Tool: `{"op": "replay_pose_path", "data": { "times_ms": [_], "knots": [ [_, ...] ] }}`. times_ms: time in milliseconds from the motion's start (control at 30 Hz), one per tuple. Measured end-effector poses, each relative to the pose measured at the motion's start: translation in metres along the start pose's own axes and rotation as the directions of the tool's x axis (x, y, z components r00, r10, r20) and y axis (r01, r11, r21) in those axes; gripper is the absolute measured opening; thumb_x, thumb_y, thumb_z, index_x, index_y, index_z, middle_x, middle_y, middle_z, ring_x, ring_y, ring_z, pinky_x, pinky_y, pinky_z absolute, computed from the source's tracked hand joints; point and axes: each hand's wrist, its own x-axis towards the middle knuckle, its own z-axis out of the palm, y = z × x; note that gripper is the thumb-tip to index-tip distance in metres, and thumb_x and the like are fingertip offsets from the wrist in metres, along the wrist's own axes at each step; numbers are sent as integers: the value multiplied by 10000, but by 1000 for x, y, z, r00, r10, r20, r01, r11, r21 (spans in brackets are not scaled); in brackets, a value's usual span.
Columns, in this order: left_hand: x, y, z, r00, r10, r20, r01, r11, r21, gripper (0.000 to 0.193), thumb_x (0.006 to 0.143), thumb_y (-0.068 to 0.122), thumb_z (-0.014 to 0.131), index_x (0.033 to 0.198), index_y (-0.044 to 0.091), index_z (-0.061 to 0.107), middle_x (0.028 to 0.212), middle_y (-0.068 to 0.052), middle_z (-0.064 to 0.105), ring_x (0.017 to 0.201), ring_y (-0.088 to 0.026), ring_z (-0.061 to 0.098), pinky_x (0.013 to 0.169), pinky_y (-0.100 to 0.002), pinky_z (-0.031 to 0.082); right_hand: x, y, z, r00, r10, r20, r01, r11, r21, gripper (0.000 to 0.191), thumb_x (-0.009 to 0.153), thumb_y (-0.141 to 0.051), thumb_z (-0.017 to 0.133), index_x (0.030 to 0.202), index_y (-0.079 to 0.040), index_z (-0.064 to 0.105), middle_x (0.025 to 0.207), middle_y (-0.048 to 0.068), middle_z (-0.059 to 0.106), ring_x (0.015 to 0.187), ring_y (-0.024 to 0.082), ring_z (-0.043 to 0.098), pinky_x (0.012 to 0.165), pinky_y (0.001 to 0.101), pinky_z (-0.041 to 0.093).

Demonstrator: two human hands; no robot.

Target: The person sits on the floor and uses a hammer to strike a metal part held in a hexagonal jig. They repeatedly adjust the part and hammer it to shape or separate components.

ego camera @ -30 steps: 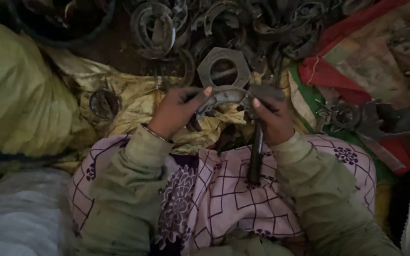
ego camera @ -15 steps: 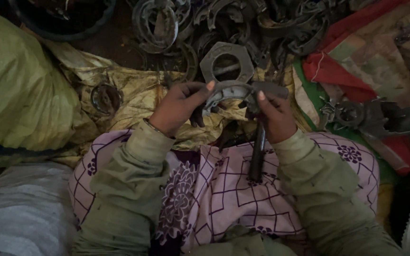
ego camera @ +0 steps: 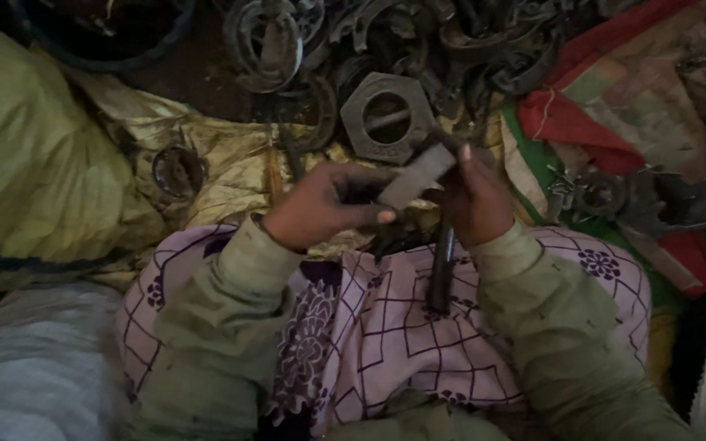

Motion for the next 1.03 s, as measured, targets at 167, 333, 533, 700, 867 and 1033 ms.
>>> {"op": "replay_pose_path", "data": {
  "times_ms": [167,333,533,700,867,1033],
  "knots": [
    [1,-4,0,932,360,32,-277,653,705,340,811,84,842,1140,144,781,1034,-95,753,919,-287,727,782,-402,574,5,1,6,986,159,42,-164,967,193,587,1090,-464,315,1486,-62,474,1407,93,597,1225,255,594,1063,452,448],
    [-2,1,8,961,275,21,-196,627,754,387,748,37,822,1114,53,695,1034,-151,724,946,-366,710,789,-446,561,-1,-1,6,992,52,111,-74,977,198,616,1123,-454,288,1523,-17,454,1468,121,573,1297,270,583,1137,444,442],
    [-1,11,8,976,211,-58,-111,708,698,436,748,13,796,1154,16,638,1068,-191,713,964,-366,720,788,-434,577,-10,-11,6,993,-79,92,104,947,-303,660,1137,-498,256,1500,-11,511,1334,154,657,1101,281,650,1003,440,521],
    [0,10,8,977,209,-45,-120,709,695,435,741,9,803,1151,12,658,1047,-200,726,955,-360,735,797,-421,587,-3,-7,8,995,13,99,-29,988,155,629,1117,-476,304,1530,-25,452,1439,136,588,1228,278,599,1064,449,464],
    [0,3,6,977,209,-36,-131,730,670,410,748,5,810,1138,11,685,1039,-186,742,938,-329,746,795,-399,594,2,0,3,995,22,102,-46,972,232,607,1125,-466,327,1527,-32,466,1441,130,588,1245,295,585,1081,477,461],
    [4,-7,-4,978,174,-114,-119,916,382,330,920,167,779,1223,53,714,1112,-157,768,992,-313,767,860,-401,623,0,-5,4,994,-19,105,1,986,165,634,1095,-524,390,1538,-76,464,1501,124,544,1328,298,557,1130,530,435]
  ]
}}
